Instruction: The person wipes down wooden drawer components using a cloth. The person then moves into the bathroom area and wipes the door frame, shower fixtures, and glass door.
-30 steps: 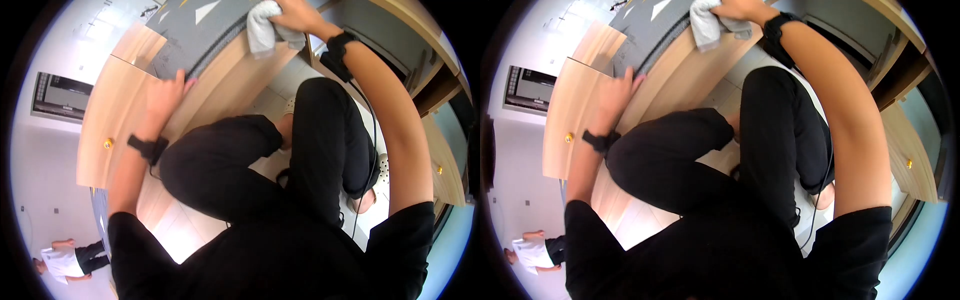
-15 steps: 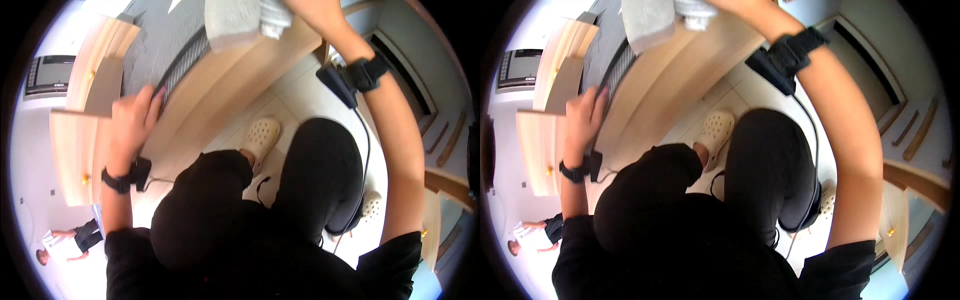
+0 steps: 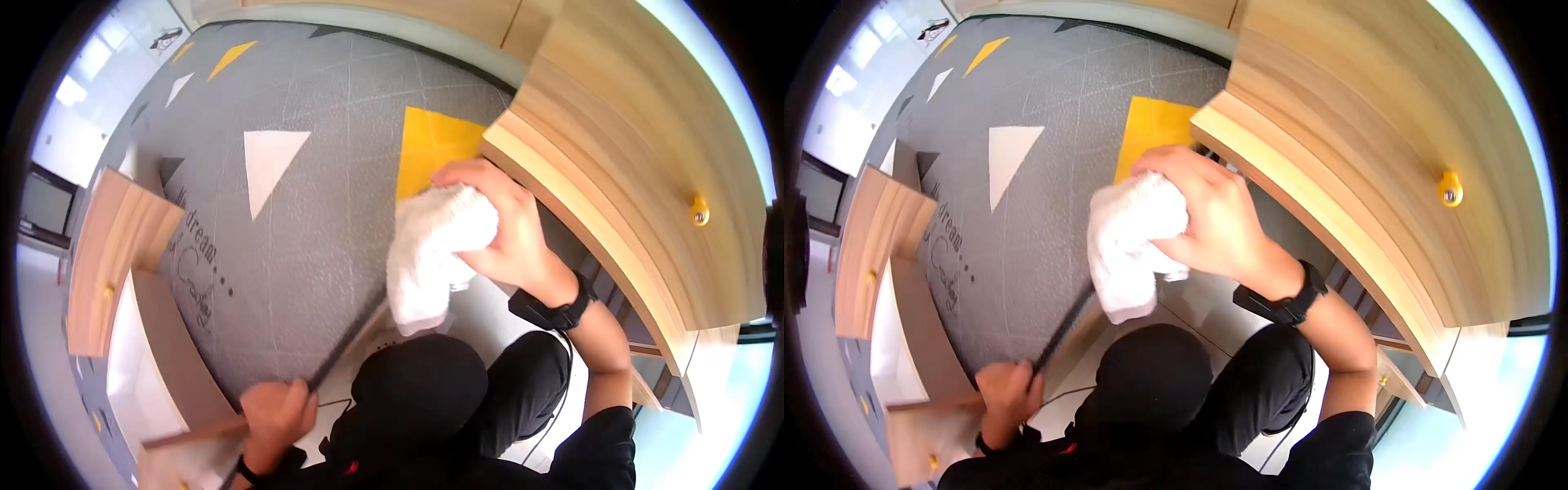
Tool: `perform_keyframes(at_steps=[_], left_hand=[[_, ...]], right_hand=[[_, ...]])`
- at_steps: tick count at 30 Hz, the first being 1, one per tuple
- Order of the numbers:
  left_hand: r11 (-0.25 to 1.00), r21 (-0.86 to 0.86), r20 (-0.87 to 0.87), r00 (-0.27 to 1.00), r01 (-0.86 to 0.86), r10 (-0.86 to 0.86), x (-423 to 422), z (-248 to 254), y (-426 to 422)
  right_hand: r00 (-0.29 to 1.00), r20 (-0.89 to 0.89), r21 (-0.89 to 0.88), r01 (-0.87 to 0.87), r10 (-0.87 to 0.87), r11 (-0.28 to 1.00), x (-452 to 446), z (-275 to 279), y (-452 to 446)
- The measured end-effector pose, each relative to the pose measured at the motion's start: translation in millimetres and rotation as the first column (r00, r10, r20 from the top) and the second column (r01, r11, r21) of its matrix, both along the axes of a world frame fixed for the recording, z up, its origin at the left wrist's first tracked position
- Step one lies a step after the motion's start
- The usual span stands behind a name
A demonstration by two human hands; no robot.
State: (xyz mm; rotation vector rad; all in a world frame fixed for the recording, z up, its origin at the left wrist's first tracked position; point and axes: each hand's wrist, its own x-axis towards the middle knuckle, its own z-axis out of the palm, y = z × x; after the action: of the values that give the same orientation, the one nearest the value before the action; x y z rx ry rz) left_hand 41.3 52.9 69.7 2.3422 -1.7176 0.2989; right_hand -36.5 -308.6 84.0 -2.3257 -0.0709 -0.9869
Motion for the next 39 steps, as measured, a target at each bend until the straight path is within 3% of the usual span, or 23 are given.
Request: perform_keyframes(at_steps=[2, 6, 8, 12, 16, 18, 20, 23, 25, 27, 34, 36, 38, 39], left_hand=[[0.999, 0.001, -0.148, 0.988, 0.049, -0.048, 10.1, 0.2, 6.9], [0.993, 0.042, -0.162, 0.982, 0.107, -0.099, 5.4, 8.1, 5.4], [0.994, 0.106, -0.257, 0.966, 0.029, -0.001, -0.2, 14.2, -1.1], [0.989, 0.148, -0.227, 0.974, 0.019, 0.015, -3.4, 14.7, -1.5], [0.997, 0.071, -0.154, 0.987, -0.042, 0.052, -5.5, 3.6, 5.5], [0.999, 0.025, -0.039, 0.998, -0.038, 0.039, -8.3, -2.5, 9.5], [0.997, 0.038, -0.031, 0.997, -0.068, 0.069, -10.8, 1.1, 2.1], [0.996, 0.075, -0.039, 0.998, -0.054, 0.057, -9.0, 4.2, -1.3], [0.998, 0.028, -0.06, 0.996, -0.057, 0.058, -6.3, -3.7, -1.4], [0.993, 0.076, -0.09, 0.991, -0.094, 0.101, -5.3, -1.4, -3.8], [0.977, 0.1, -0.271, 0.94, -0.187, 0.208, -7.3, -18.4, -4.9], [0.881, 0.337, -0.352, 0.823, -0.333, 0.446, -18.9, 1.6, -18.9], [0.648, 0.617, -0.437, 0.491, -0.446, 0.754, -40.9, 65.9, -52.7], [0.745, 0.534, -0.616, 0.419, -0.4, 0.667, -58.4, 76.7, -57.5]], right_hand=[[0.988, -0.151, -0.043, -0.046, 0.039, 0.998, 16.4, 10.6, 4.6], [0.996, -0.079, 0.009, -0.039, 0.039, 0.999, 28.2, 5.2, -1.2], [0.987, -0.149, 0.217, -0.03, 0.063, 0.976, 20.5, 5.0, -2.1], [0.994, -0.081, 0.125, -0.067, 0.077, 0.99, 7.3, -17.6, -4.5], [0.985, -0.155, 0.119, -0.052, 0.071, 0.992, 6.5, -15.4, -1.1], [0.973, -0.22, 0.153, -0.029, 0.063, 0.988, 9.2, -5.8, -0.5], [0.967, -0.22, 0.175, -0.091, 0.129, 0.98, 9.6, -3.6, -0.9], [0.961, -0.263, 0.192, -0.034, 0.085, 0.981, 3.6, 1.9, 3.7], [0.966, -0.239, 0.185, -0.053, 0.097, 0.981, -0.9, 12.5, 14.3], [0.906, -0.404, 0.334, 0.017, 0.127, 0.942, -12.6, 30.0, 26.2], [0.845, -0.522, 0.391, 0.117, 0.116, 0.913, -60.1, 140.7, 89.5], [0.767, -0.635, 0.36, 0.191, 0.09, 0.913, -82.7, 185.6, 94.5], [0.738, -0.667, 0.35, 0.188, 0.103, 0.918, -103.7, 228.6, 92.3], [0.701, -0.705, 0.348, 0.208, 0.109, 0.914, -118.2, 250.0, 89.5]])
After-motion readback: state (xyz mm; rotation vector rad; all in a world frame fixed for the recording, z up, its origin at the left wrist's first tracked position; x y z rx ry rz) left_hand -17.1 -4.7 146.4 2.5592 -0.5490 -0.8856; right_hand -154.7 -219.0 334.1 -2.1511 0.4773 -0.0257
